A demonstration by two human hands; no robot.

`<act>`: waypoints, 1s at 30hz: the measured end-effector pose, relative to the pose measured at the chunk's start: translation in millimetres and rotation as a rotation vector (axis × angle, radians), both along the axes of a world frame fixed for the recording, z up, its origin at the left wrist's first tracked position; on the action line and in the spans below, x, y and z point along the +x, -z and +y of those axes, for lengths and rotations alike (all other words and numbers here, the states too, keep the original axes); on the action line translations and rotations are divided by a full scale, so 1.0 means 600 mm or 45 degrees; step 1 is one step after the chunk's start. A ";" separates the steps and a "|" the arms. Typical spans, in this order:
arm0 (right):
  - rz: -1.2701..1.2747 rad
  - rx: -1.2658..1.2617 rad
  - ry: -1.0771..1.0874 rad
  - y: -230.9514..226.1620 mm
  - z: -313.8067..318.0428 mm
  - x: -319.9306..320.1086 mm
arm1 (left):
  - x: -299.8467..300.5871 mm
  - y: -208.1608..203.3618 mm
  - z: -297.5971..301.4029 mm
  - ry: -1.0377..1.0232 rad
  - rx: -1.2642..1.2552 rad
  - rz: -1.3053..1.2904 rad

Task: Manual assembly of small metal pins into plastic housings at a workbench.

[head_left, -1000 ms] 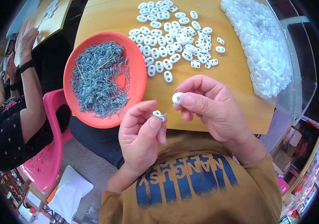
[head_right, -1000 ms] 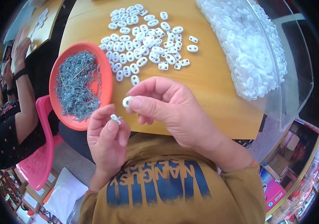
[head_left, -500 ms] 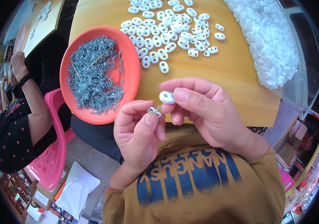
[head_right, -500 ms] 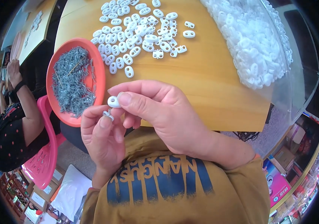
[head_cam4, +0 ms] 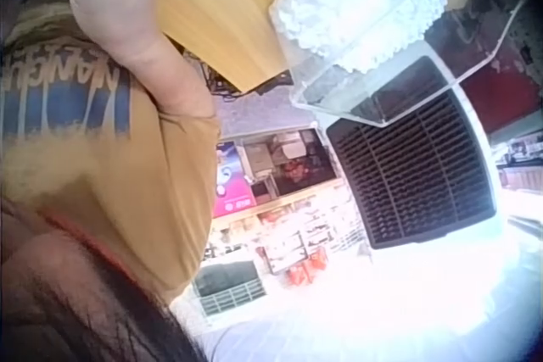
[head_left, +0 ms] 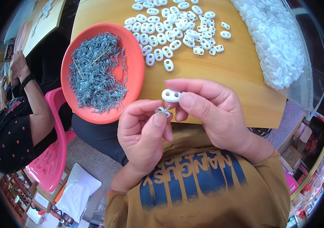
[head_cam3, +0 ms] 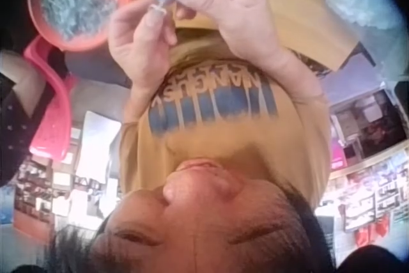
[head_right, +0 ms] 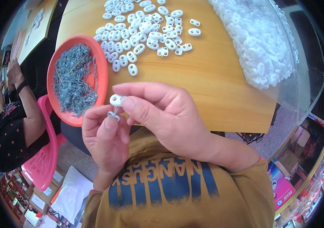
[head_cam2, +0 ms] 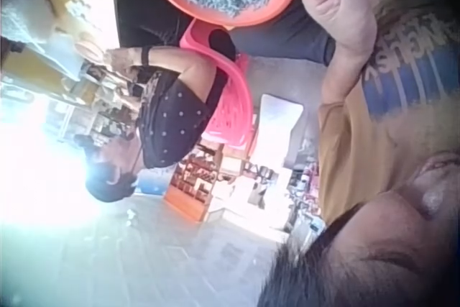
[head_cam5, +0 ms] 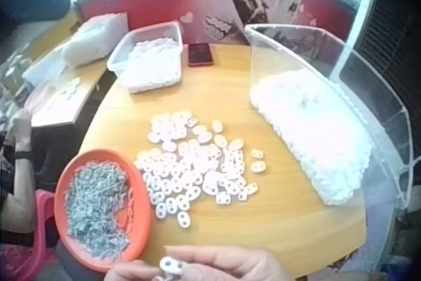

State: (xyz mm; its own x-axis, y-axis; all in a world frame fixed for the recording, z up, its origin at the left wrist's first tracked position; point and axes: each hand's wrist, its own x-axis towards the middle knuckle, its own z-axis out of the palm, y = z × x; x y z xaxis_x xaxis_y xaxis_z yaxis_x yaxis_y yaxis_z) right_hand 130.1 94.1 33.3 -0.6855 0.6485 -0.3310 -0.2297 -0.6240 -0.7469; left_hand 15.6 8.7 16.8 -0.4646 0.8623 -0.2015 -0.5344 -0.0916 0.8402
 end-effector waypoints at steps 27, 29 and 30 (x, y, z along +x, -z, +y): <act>-0.092 0.223 -0.146 0.008 0.015 0.008 | -0.005 0.008 0.000 0.058 0.005 0.011; -0.099 0.265 -0.156 0.010 0.015 0.008 | -0.005 0.008 0.001 0.054 0.015 0.004; -0.108 0.354 -0.163 0.013 0.014 0.008 | -0.005 0.007 0.000 0.059 0.005 0.008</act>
